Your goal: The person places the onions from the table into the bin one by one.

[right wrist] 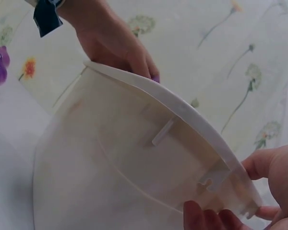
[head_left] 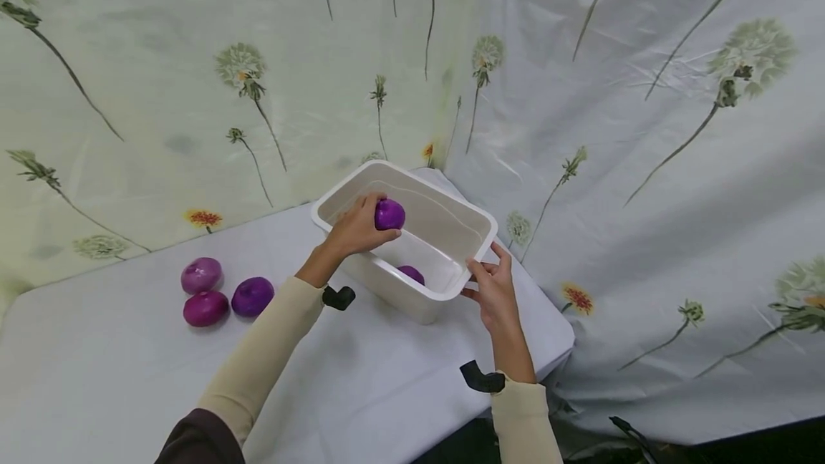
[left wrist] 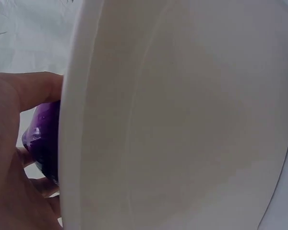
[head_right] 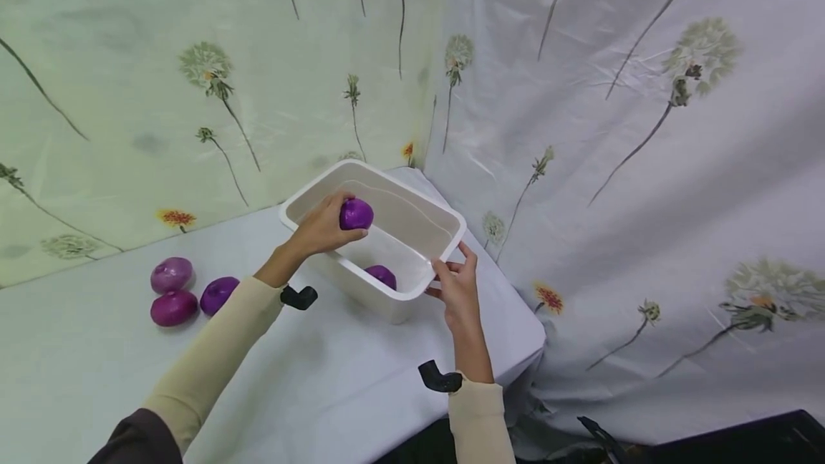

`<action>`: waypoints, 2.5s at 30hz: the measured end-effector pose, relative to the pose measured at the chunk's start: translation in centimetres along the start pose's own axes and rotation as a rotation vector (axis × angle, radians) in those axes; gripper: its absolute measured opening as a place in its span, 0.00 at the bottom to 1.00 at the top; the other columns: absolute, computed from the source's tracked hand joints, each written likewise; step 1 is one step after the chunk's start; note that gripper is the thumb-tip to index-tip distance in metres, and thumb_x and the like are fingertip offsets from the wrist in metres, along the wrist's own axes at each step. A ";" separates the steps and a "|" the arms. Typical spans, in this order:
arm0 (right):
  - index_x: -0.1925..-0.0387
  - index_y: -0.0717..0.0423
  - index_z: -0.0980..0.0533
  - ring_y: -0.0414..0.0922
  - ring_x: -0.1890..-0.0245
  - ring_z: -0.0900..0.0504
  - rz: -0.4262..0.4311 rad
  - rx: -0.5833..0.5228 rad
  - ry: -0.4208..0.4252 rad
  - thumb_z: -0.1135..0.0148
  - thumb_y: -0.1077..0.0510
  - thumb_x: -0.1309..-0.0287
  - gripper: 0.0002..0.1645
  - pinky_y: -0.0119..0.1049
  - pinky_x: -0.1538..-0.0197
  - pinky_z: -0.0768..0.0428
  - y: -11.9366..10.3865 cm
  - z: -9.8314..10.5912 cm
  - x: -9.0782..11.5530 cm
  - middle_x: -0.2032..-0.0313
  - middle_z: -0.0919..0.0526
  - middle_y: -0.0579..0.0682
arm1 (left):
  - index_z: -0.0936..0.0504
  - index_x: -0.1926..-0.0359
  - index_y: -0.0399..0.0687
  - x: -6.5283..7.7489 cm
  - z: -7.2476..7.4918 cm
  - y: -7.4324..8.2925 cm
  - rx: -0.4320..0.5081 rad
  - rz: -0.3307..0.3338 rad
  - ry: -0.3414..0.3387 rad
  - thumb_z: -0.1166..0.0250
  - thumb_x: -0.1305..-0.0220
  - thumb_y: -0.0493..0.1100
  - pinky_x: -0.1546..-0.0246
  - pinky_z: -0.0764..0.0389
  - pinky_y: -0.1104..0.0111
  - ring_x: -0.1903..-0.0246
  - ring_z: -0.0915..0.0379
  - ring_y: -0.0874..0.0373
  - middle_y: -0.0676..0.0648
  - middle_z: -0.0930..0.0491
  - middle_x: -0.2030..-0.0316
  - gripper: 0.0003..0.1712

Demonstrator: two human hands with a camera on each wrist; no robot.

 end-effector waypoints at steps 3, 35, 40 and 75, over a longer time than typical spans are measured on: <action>0.24 0.39 0.52 0.62 0.48 0.20 -0.002 0.017 -0.003 0.41 0.53 0.31 0.43 0.43 0.61 0.14 0.0 -0.1 -0.1 0.46 0.28 0.58 | 0.41 0.28 0.54 0.1 0.2 -0.2 -0.007 0.001 -0.010 0.31 0.43 0.62 0.37 0.36 0.42 0.38 0.30 0.40 0.40 0.34 0.34 0.48; 0.25 0.36 0.49 0.41 0.62 0.16 -0.060 -0.018 0.146 0.38 0.52 0.33 0.43 0.35 0.67 0.15 -2.2 4.2 0.3 0.54 0.25 0.47 | 0.40 0.25 0.54 7.0 0.8 -3.3 0.032 -0.022 0.122 0.36 0.34 0.59 0.31 0.42 0.40 0.28 0.46 0.41 0.42 0.37 0.29 0.42; 0.26 0.35 0.48 0.41 0.62 0.16 -0.072 -0.020 0.161 0.38 0.52 0.33 0.42 0.35 0.67 0.15 -2.2 4.6 0.2 0.52 0.25 0.48 | 0.40 0.25 0.53 8.1 0.8 -5.0 -0.024 0.007 0.134 0.37 0.34 0.60 0.33 0.40 0.41 0.28 0.45 0.41 0.41 0.38 0.29 0.42; 0.26 0.34 0.49 0.40 0.62 0.15 -0.046 -0.011 0.162 0.36 0.49 0.34 0.44 0.34 0.67 0.15 -2.1 4.1 0.4 0.53 0.22 0.45 | 0.42 0.25 0.48 14.6 0.5 -16.9 -0.061 0.222 0.307 0.33 0.39 0.61 0.29 0.53 0.35 0.25 0.52 0.37 0.36 0.41 0.28 0.48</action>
Point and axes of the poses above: each hand's wrist, its own x-axis away from the middle knuckle, its own z-axis out of the back of the hand, y = z × x, the point moved 1 cm from there along -x, towards the middle knuckle
